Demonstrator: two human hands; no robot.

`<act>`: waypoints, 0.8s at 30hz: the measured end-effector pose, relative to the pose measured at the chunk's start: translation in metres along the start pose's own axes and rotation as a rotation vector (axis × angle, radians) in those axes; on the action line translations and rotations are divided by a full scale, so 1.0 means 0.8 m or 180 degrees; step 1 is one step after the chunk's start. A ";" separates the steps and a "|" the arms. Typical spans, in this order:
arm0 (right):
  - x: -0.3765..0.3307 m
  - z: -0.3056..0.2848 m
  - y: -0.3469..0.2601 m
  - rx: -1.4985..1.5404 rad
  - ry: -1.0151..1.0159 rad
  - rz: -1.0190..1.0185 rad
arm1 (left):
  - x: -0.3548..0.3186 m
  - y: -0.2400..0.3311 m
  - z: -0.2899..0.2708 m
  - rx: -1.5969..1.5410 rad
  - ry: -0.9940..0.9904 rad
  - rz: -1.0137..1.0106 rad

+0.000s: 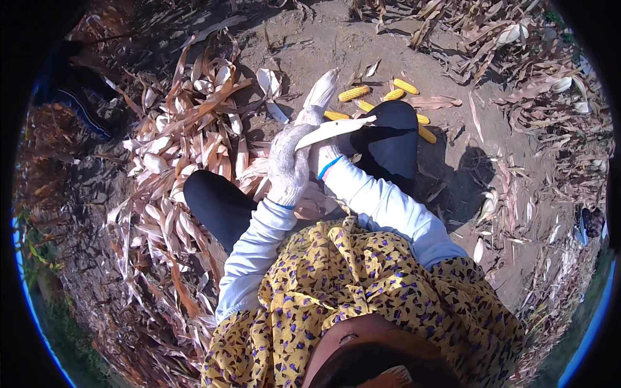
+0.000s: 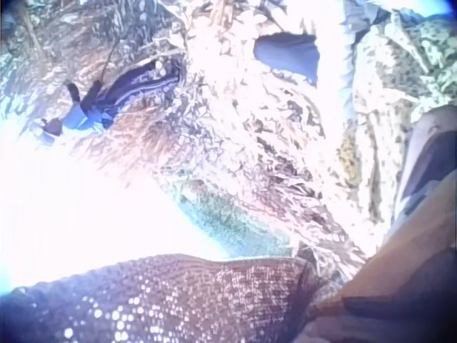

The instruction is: The person sits on the ground and shucks corn cobs by hand, removing dried husks and placing the cleaned cobs to the side. The person handles each cob individually, peeling back the husks and discarding them onto a growing pile.

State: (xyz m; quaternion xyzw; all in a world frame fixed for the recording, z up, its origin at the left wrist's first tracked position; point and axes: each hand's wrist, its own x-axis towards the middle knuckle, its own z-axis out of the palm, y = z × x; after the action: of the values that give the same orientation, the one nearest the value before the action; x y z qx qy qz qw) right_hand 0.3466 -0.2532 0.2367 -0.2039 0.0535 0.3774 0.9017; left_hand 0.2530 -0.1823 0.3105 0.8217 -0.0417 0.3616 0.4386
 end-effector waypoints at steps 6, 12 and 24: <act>-0.016 0.061 -0.090 -0.0469 0.0671 -0.0908 | -0.055 -0.004 -0.009 -0.4395 0.1220 -0.3408; -0.026 0.030 -0.121 -0.0608 0.0057 -0.0392 | -0.064 -0.050 -0.048 0.1461 -0.3053 -0.1946; -0.028 0.010 -0.072 0.0051 -0.1724 0.0693 | 0.056 0.035 -0.029 0.0275 -0.0373 -0.0760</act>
State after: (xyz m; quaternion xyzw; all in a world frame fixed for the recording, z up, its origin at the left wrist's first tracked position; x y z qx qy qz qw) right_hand 0.3711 -0.3012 0.2684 -0.0817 -0.1646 0.5122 0.8390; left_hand 0.2627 -0.1708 0.3664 0.8586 0.0465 0.2597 0.4395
